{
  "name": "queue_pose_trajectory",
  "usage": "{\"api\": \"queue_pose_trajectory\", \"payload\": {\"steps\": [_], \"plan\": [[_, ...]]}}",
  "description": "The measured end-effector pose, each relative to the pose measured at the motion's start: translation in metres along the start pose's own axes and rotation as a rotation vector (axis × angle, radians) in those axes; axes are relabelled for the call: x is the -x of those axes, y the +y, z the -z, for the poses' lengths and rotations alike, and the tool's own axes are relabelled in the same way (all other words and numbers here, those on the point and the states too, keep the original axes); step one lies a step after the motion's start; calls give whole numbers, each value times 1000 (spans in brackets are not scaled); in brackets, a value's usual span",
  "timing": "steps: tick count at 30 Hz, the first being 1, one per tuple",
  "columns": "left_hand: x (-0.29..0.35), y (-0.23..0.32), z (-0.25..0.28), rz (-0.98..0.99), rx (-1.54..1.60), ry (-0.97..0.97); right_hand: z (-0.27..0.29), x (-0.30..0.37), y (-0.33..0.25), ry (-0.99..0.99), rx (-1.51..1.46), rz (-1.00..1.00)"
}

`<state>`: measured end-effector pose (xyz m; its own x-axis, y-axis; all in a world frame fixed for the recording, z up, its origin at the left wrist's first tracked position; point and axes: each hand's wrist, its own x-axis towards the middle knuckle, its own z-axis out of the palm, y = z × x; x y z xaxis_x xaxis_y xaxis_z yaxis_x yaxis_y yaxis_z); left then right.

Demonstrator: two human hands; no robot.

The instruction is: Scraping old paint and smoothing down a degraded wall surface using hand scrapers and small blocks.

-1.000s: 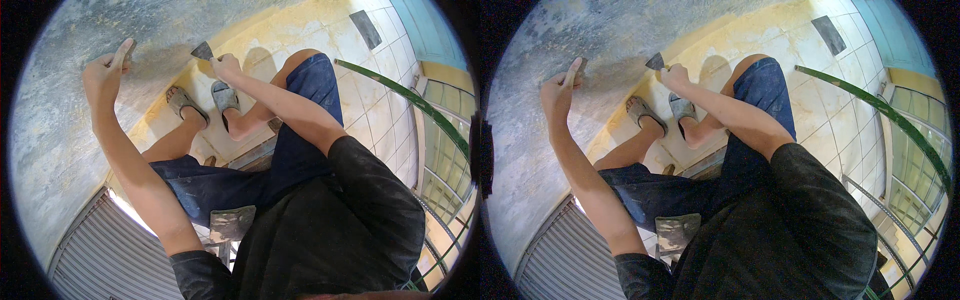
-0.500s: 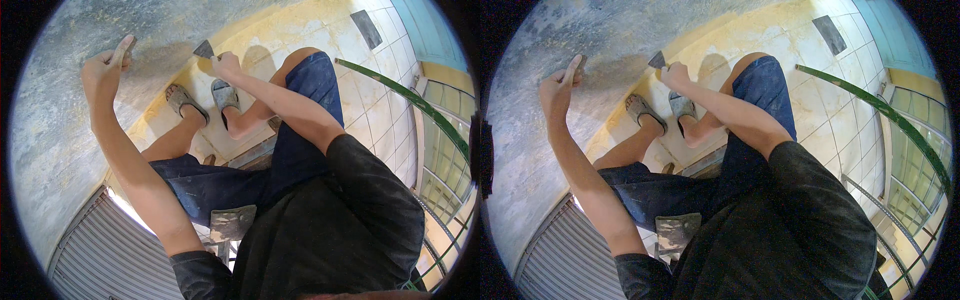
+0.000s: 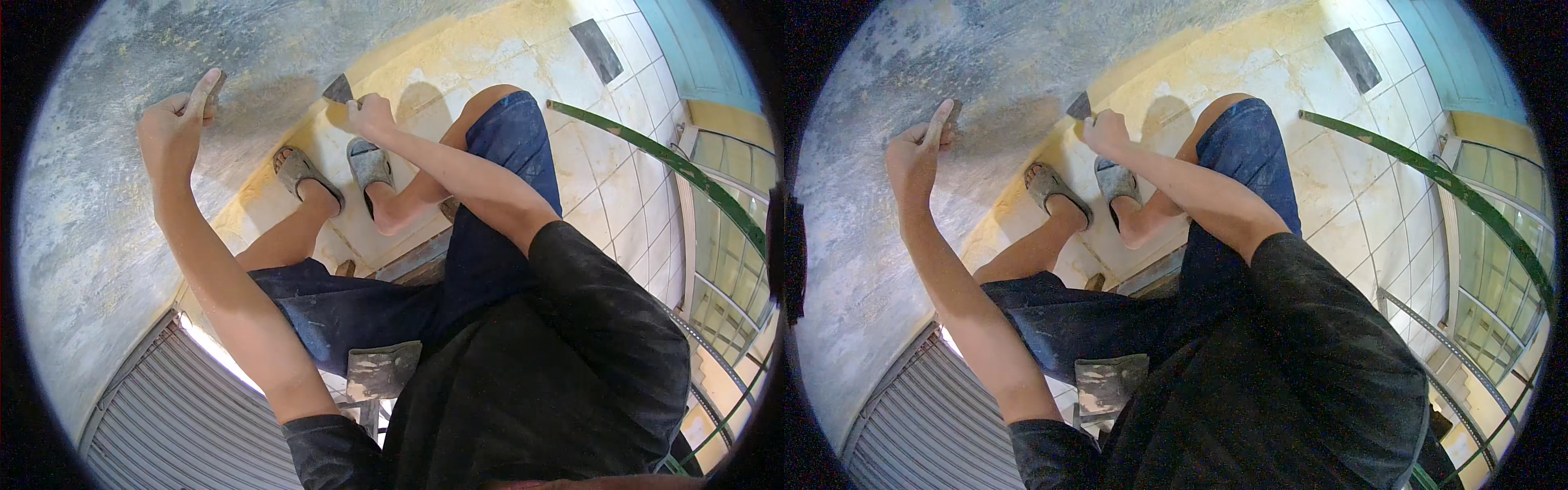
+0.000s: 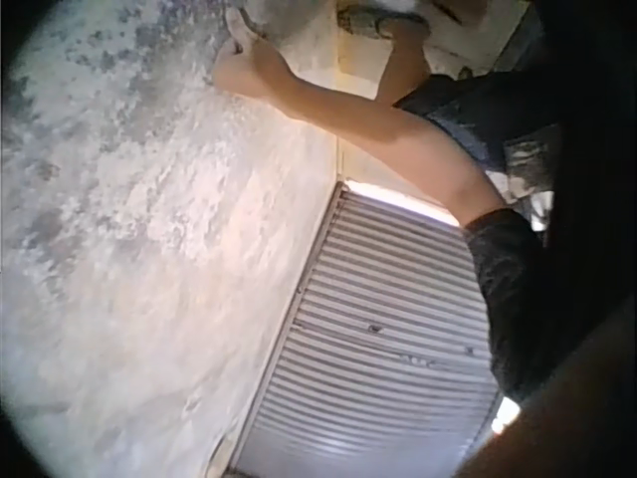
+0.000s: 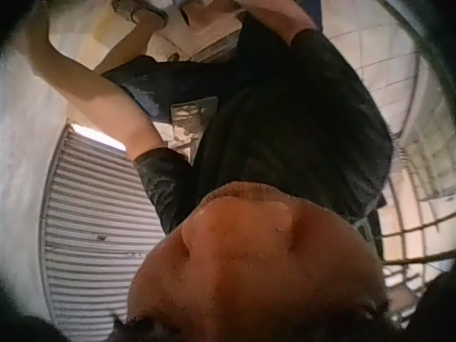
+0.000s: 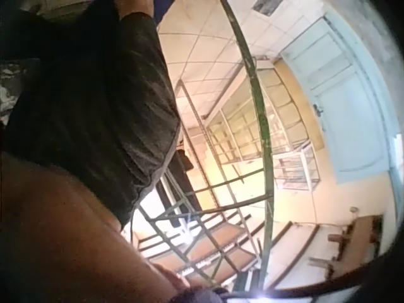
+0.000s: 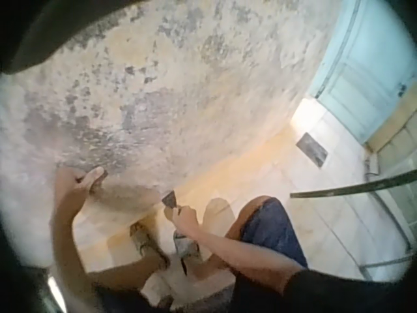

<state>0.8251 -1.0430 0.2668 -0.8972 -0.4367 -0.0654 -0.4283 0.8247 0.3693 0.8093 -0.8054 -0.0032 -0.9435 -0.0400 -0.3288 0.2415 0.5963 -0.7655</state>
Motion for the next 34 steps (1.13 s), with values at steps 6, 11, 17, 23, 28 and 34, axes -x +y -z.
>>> {"api": "queue_pose_trajectory", "payload": {"steps": [6, 11, 17, 23, 28, 34], "plan": [[2, -1, -4, -5, 79, 25, 5, 10, -6, -8, -26, 42], [3, 4, 1, -4, 38, 13, 5, 9, -7, -5, -24, 102], [4, 2, 0, -14, 62, 3, 2, 7, -5, 34, -8, 65], [6, 9, 5, 0, 54, 6, 12, -1, -7, -10, -27, -47], [7, 12, 7, 7, 57, -7, 5, 8, -10, 4, -23, 87], [10, 14, 9, -2, 48, -9, 10, 11, -12, -30, -21, 91]]}}
